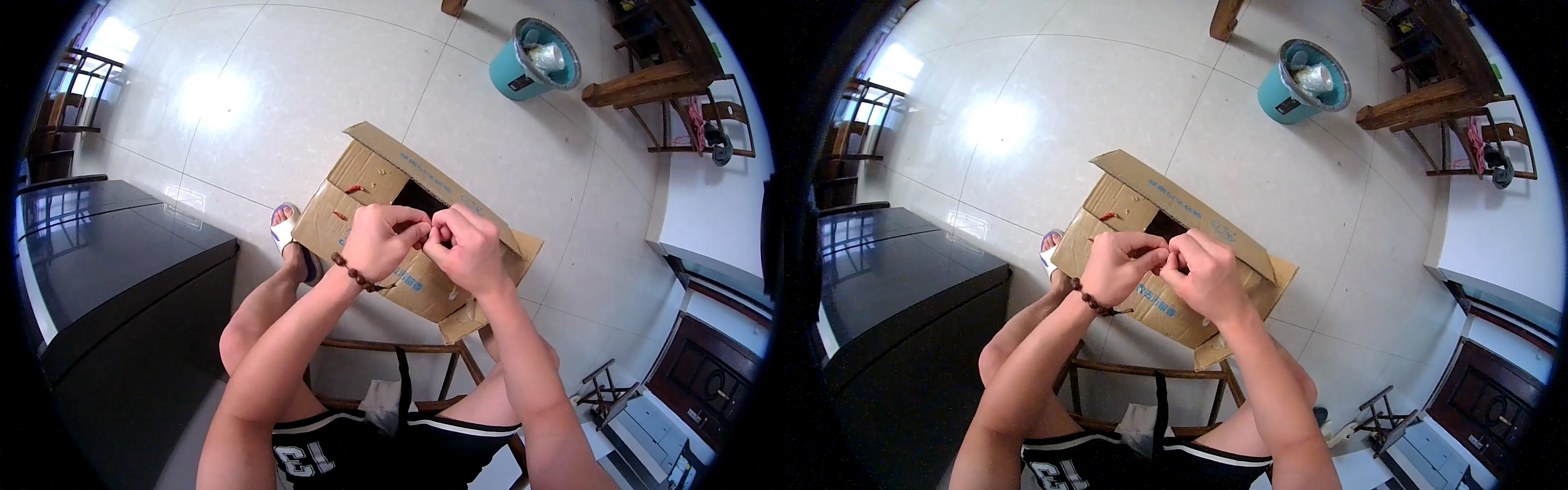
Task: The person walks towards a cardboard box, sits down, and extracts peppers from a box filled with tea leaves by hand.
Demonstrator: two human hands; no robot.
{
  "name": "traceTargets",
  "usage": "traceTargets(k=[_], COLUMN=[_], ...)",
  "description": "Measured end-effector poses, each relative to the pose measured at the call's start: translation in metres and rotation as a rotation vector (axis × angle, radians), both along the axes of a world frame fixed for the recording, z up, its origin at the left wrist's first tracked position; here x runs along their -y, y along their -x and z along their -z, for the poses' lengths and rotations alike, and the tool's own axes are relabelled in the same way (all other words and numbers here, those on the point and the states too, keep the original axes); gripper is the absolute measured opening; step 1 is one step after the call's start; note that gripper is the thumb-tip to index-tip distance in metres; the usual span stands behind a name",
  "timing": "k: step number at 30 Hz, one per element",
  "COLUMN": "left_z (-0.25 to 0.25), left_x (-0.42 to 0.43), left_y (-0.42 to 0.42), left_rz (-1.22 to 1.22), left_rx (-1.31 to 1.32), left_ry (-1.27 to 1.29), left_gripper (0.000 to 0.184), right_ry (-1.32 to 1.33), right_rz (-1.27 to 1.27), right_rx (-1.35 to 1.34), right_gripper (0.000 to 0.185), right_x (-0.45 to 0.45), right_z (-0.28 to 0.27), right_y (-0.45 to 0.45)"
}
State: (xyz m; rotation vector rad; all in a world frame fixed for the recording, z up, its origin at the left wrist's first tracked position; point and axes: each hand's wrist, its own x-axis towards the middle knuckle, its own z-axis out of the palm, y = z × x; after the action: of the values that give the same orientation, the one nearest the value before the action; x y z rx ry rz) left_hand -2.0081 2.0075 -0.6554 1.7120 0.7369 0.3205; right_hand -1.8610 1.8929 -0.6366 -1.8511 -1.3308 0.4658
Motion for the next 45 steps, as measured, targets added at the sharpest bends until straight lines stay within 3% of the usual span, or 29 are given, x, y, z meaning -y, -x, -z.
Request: traceTargets(k=[2, 6, 8, 10, 11, 13, 14, 16, 18, 22, 28, 31, 35, 38, 40, 45], left_z=[0.005, 0.006, 0.0, 0.004, 0.007, 0.017, 0.019, 0.013, 0.02, 0.023, 0.025, 0.027, 0.026, 0.018, 0.012, 0.012], left_x=[-0.001, 0.004, 0.003, 0.004, 0.004, -0.007, -0.013, -0.013, -0.013, -0.02, -0.021, -0.022, -0.021, -0.021, -0.021, -0.021], left_y=[0.001, -0.001, -0.002, -0.002, -0.002, 0.002, 0.004, 0.002, 0.001, -0.001, 0.006, 0.005, 0.005, 0.003, 0.002, 0.001], left_rz=[-0.002, -0.01, -0.005, -0.016, -0.028, -0.108, -0.188, -0.143, -0.193, -0.143, -0.108, -0.071, -0.073, -0.073, -0.066, 0.009], left_rx=[-0.021, -0.064, -0.123, -0.103, -0.083, -0.098, -0.11, -0.129, 0.008, 0.033, 0.057, 0.067, 0.089, 0.089, 0.085, 0.088], left_ry=[0.404, 0.312, 0.081, 0.046, 0.014, 0.098, 0.177, 0.234, 0.582, 0.741, 0.829, 0.898, 0.927, 0.924, 0.996, 0.969], left_gripper=[0.013, 0.014, 0.016, 0.016, 0.016, 0.017, 0.017, 0.021, 0.025, 0.029, 0.027, 0.027, 0.025, 0.025, 0.023, 0.024], right_ry=[-0.037, 0.011, 0.062, 0.281, 0.28, 0.148, 0.134, 0.307, 0.405, 0.608, 0.5, 0.622, 0.546, 0.417, 0.259, 0.155], right_rz=[-0.049, -0.073, -0.06, 0.069, 0.068, 0.09, 0.118, 0.108, 0.095, 0.068, 0.045, 0.004, -0.016, 0.143, 0.128, 0.062], right_rx=[0.045, 0.046, 0.001, -0.249, -0.248, -0.86, -0.9, -0.652, -0.517, -0.268, -0.077, -0.208, -0.154, -0.386, -0.751, -0.776], right_gripper=[0.012, 0.012, 0.012, 0.01, 0.01, 0.009, 0.009, 0.008, 0.008, 0.012, 0.012, 0.016, 0.022, 0.029, 0.035, 0.033], right_x=[0.001, 0.002, 0.0, 0.001, 0.003, 0.008, 0.01, 0.012, 0.01, 0.012, 0.019, 0.014, 0.014, 0.008, 0.009, 0.007], right_z=[0.002, 0.006, 0.006, 0.005, 0.002, -0.007, -0.006, 0.002, -0.001, -0.001, 0.009, -0.002, 0.0, -0.012, -0.009, -0.005], right_y=[-0.003, -0.003, -0.002, 0.0, 0.002, 0.01, 0.012, 0.004, -0.003, -0.014, -0.019, -0.024, -0.026, -0.025, -0.028, -0.025])
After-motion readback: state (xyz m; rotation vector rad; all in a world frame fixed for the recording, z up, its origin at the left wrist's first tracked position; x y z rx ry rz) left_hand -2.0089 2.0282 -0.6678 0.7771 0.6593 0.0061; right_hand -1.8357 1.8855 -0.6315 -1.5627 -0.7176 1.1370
